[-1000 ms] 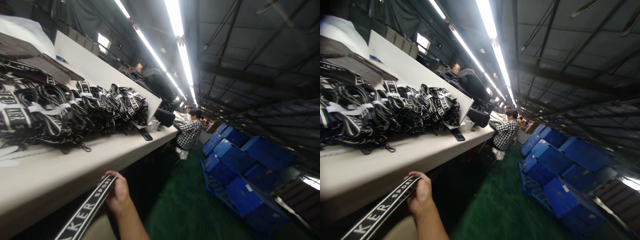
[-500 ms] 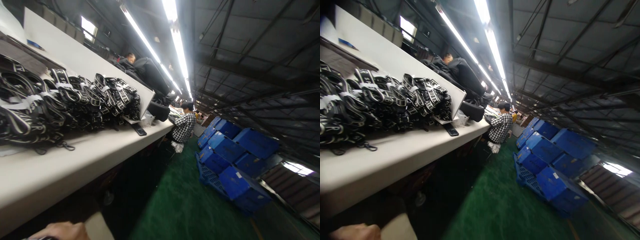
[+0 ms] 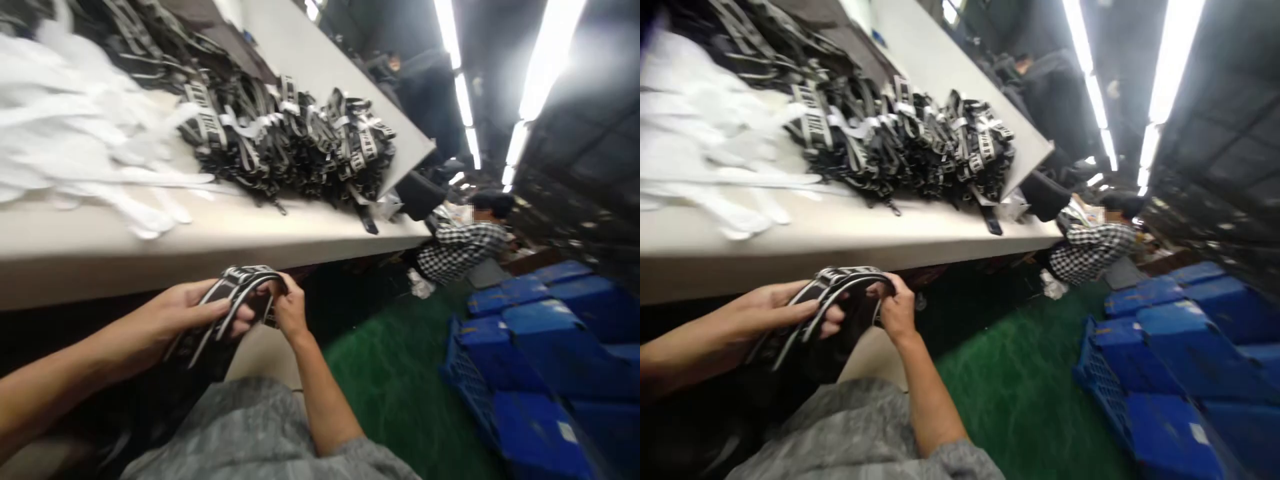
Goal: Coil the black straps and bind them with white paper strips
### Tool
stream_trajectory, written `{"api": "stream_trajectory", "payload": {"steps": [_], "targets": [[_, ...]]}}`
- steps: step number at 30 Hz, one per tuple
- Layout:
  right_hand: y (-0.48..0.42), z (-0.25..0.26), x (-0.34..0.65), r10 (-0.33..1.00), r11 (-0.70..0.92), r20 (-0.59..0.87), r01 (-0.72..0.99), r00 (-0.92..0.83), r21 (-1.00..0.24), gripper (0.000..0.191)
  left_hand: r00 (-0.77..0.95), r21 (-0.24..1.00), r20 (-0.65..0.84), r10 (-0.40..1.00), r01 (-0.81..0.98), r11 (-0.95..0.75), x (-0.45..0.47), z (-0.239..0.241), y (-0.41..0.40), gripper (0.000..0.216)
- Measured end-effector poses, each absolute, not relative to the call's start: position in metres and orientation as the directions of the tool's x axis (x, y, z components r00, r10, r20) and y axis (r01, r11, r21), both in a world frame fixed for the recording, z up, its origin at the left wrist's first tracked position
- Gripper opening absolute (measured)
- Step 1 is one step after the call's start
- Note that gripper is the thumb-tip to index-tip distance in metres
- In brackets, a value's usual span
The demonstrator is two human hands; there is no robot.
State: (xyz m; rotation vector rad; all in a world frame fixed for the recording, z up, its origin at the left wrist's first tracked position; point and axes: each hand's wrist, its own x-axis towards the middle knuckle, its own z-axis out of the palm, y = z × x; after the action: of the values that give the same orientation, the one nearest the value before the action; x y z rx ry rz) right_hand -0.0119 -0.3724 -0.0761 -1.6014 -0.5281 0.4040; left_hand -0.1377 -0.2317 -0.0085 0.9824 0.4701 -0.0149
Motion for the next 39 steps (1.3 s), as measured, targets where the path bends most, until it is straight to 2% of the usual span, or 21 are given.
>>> {"api": "stream_trajectory", "payload": {"steps": [1, 3, 7, 10, 12, 16, 18, 23, 26, 30, 35, 37, 39], "targets": [[-0.369, -0.083, -0.017, 0.594, -0.042, -0.004, 0.026, 0.804, -0.999, 0.026, 0.900, 0.751, -0.417, 0.125, 0.264, 0.606, -0.146, -0.013, -0.229, 0.049], [-0.362, -0.094, -0.032, 0.656, -0.005, -0.112, -0.143, 0.746, -0.990, 0.029, 0.915, 0.698, -0.396, 0.077, 0.246, 0.673, -0.151, -0.020, -0.223, 0.047], [-0.349, -0.099, -0.070, 0.745, 0.067, -0.294, -0.506, 0.599, -0.860, 0.039, 0.921, 0.694, -0.353, 0.164, 0.141, 0.706, -0.144, -0.036, -0.215, 0.035], [-0.339, -0.099, -0.084, 0.755, 0.091, -0.356, -0.625, 0.551, -0.775, 0.047, 0.896, 0.672, -0.380, 0.229, 0.097, 0.734, -0.143, -0.045, -0.215, 0.034], [-0.336, -0.103, -0.085, 0.734, 0.095, -0.365, -0.619, 0.573, -0.780, 0.048, 0.881, 0.624, -0.417, 0.226, 0.096, 0.776, -0.143, -0.048, -0.216, 0.035], [-0.338, -0.120, -0.081, 0.698, 0.078, -0.268, -0.443, 0.664, -0.893, 0.048, 0.864, 0.486, -0.496, 0.085, 0.195, 0.852, -0.144, -0.043, -0.221, 0.033], [-0.341, -0.125, -0.080, 0.694, 0.068, -0.274, -0.439, 0.666, -0.896, 0.049, 0.854, 0.475, -0.513, 0.084, 0.201, 0.856, -0.144, -0.041, -0.225, 0.031], [-0.339, -0.112, -0.087, 0.721, 0.137, -0.393, -0.674, 0.570, -0.726, 0.052, 0.795, 0.593, -0.526, 0.302, 0.088, 0.800, -0.140, -0.045, -0.225, 0.025], [-0.336, -0.099, -0.095, 0.778, 0.112, -0.409, -0.746, 0.476, -0.656, 0.066, 0.743, 0.610, -0.552, 0.378, 0.052, 0.791, -0.138, -0.050, -0.223, 0.028], [-0.337, -0.094, -0.106, 0.811, 0.079, -0.373, -0.715, 0.451, -0.694, 0.077, 0.737, 0.638, -0.526, 0.425, 0.012, 0.770, -0.139, -0.055, -0.231, 0.034], [-0.342, -0.105, -0.112, 0.816, 0.057, -0.333, -0.639, 0.472, -0.767, 0.061, 0.643, 0.864, -0.399, 0.654, 0.025, 0.503, -0.142, -0.063, -0.247, 0.043], [-0.343, -0.108, -0.113, 0.815, 0.039, -0.341, -0.632, 0.468, -0.774, 0.056, 0.614, 0.876, -0.398, 0.682, 0.034, 0.481, -0.143, -0.066, -0.249, 0.045], [-0.344, -0.108, -0.112, 0.811, 0.034, -0.353, -0.641, 0.466, -0.767, 0.055, 0.599, 0.840, -0.447, 0.665, 0.024, 0.542, -0.143, -0.068, -0.249, 0.044]]}}
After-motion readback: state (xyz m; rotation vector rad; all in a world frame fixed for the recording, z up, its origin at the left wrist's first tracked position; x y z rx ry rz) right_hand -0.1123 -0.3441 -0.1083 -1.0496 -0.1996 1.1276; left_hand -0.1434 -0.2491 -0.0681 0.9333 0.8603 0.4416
